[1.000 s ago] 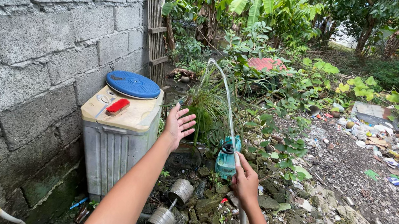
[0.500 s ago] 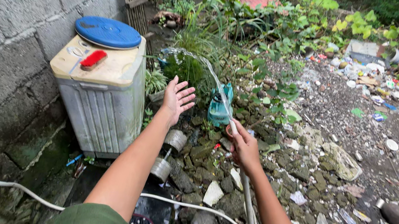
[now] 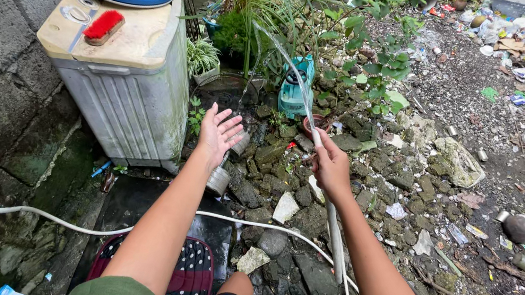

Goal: The person waters several plants in pots and on the ground using a hose, occasionally touching the leaves or adjusting the plants by hand.

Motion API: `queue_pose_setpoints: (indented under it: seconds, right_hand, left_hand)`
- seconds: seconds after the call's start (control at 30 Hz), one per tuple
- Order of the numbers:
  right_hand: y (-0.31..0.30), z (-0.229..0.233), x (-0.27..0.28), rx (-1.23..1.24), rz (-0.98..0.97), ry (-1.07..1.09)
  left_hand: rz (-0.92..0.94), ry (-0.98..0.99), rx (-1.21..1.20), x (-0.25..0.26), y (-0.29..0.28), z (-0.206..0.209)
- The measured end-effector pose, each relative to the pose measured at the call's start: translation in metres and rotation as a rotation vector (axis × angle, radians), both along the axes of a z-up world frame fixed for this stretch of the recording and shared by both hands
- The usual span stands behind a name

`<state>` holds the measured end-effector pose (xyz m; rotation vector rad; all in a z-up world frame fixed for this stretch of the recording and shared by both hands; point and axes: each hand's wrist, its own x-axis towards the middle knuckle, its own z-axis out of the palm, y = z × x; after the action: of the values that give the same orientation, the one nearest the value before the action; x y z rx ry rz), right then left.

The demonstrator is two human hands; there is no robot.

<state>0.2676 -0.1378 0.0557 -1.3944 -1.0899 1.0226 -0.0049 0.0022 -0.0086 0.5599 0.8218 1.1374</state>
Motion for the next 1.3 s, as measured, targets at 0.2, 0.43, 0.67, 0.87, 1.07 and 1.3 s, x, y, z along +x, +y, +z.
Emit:
queue_pose_setpoints:
  seconds: [0.2, 0.43, 0.67, 0.87, 1.07, 1.3]
  right_hand:
    - [0.025, -0.014, 0.005, -0.031, 0.055, -0.015]
    - [0.089, -0.055, 0.019, -0.186, 0.155, -0.030]
    - [0.253, -0.104, 0.021, -0.257, 0.282, -0.084]
    - [0.357, -0.098, 0.041, -0.291, 0.340, -0.166]
    - [0.391, -0.101, 0.050, -0.303, 0.363, -0.170]
    - [0.447, -0.127, 0.062, -0.286, 0.375, 0.005]
  left_hand:
    - [0.053, -0.058, -0.065, -0.008, 0.010, -0.033]
    - [0.070, -0.080, -0.111, 0.014, 0.079, -0.107]
    - [0.164, -0.139, -0.157, 0.020, 0.190, -0.172]
    - [0.222, -0.143, -0.189, 0.033, 0.265, -0.180]
    - [0.209, -0.122, -0.201, 0.057, 0.302, -0.180]
    - [0.233, -0.142, -0.187, 0.103, 0.343, -0.195]
